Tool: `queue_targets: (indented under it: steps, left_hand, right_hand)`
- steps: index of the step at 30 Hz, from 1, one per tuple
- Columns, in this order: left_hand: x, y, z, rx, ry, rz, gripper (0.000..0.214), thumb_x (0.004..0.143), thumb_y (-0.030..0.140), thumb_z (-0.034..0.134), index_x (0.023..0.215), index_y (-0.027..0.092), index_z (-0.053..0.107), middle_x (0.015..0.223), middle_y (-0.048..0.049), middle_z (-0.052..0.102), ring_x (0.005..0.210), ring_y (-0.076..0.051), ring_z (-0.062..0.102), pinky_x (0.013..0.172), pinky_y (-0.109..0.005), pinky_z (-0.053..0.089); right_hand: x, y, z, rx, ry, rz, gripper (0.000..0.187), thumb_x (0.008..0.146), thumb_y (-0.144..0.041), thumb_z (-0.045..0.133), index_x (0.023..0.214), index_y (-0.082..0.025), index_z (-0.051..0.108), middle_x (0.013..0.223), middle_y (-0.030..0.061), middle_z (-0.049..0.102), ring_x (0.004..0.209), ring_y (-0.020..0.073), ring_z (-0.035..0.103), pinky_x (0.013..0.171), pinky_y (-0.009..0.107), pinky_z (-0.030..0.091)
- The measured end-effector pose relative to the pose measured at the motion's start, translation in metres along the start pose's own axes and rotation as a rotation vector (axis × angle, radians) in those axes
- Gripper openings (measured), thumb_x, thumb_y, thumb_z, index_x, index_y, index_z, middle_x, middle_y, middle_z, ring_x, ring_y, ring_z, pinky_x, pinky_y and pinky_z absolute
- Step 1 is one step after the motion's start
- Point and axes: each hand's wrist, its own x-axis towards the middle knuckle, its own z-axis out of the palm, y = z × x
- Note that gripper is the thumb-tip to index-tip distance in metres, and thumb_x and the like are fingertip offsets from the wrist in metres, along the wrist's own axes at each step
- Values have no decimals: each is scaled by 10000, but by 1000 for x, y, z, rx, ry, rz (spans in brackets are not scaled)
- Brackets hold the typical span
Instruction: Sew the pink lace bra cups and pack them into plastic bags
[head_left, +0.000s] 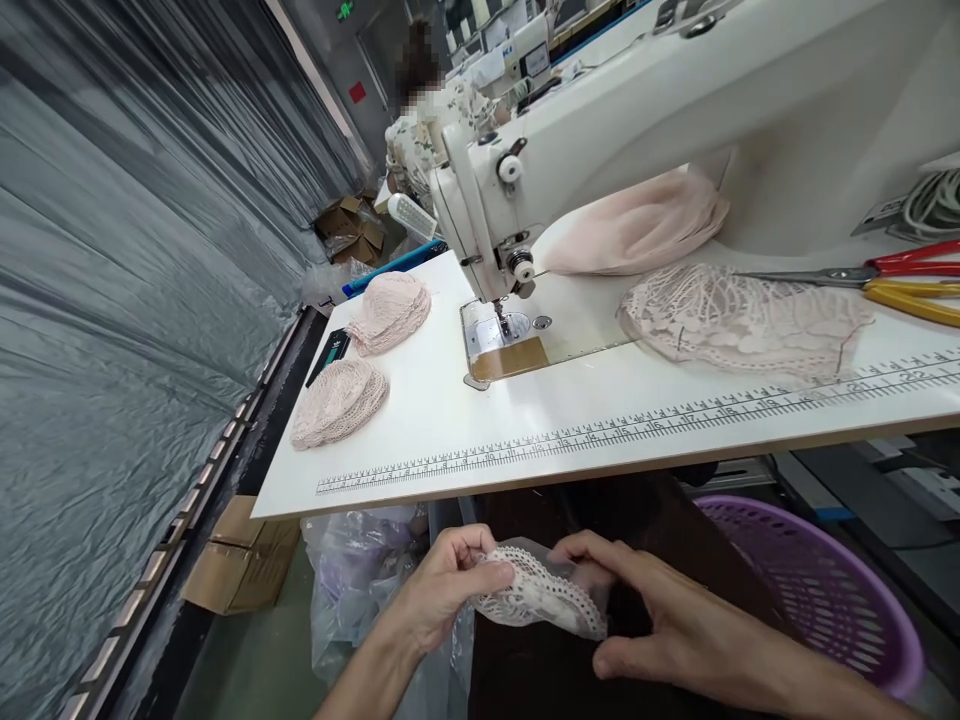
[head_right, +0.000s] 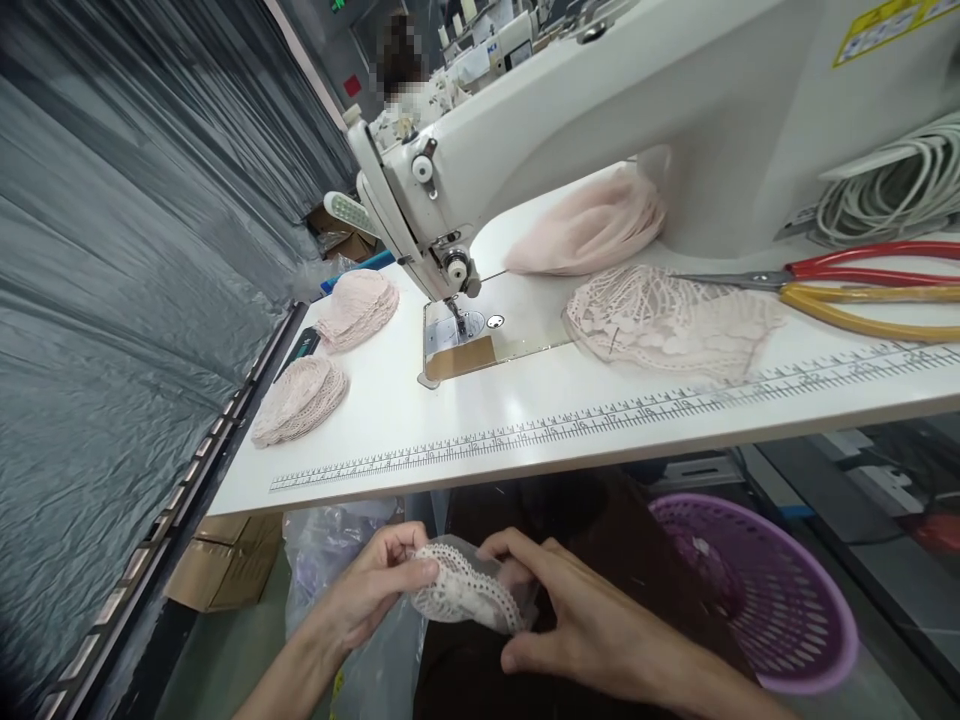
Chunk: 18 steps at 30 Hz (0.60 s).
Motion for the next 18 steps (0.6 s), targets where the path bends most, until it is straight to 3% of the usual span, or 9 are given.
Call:
queue_targets:
  steps: [3,7,11,18]
  left_hand:
    - [-3,-2,1,21,50,20,414,655,387,780,608,133,456,553,40,489,523,-47,397,527,-173,294]
    - [-9,-1,-1,51,46,24,379,656,365,785,620,122,497,579,21,526,550,-59,434,548,-177,319]
    - [-9,2,-2,54,-9,24,353,627,341,807,637,111,540,611,3,560,588,-73,477,570,-175,353]
    - [-7,-2,-1,19,-105,14,415,541,401,833,606,120,534,630,-24,614,597,-105,551,590,-205,427]
  right_hand:
    - [3,3,9,-80,105,53,401,716,-239,613,1103,-315,535,866,-36,621,900,195,531,830,307,384]
    - [6,2,7,-69,75,59,82,767,-292,567,796,-245,628,743,-10,609,833,202,525,743,285,377]
    - [5,-2,-3,-1,-40,7,221,806,-334,547,650,-206,638,672,-9,614,738,171,537,713,270,363]
    - [2,-4,-14,198,-221,-60,317,773,-455,597,645,-165,602,726,-10,547,696,130,515,638,232,376]
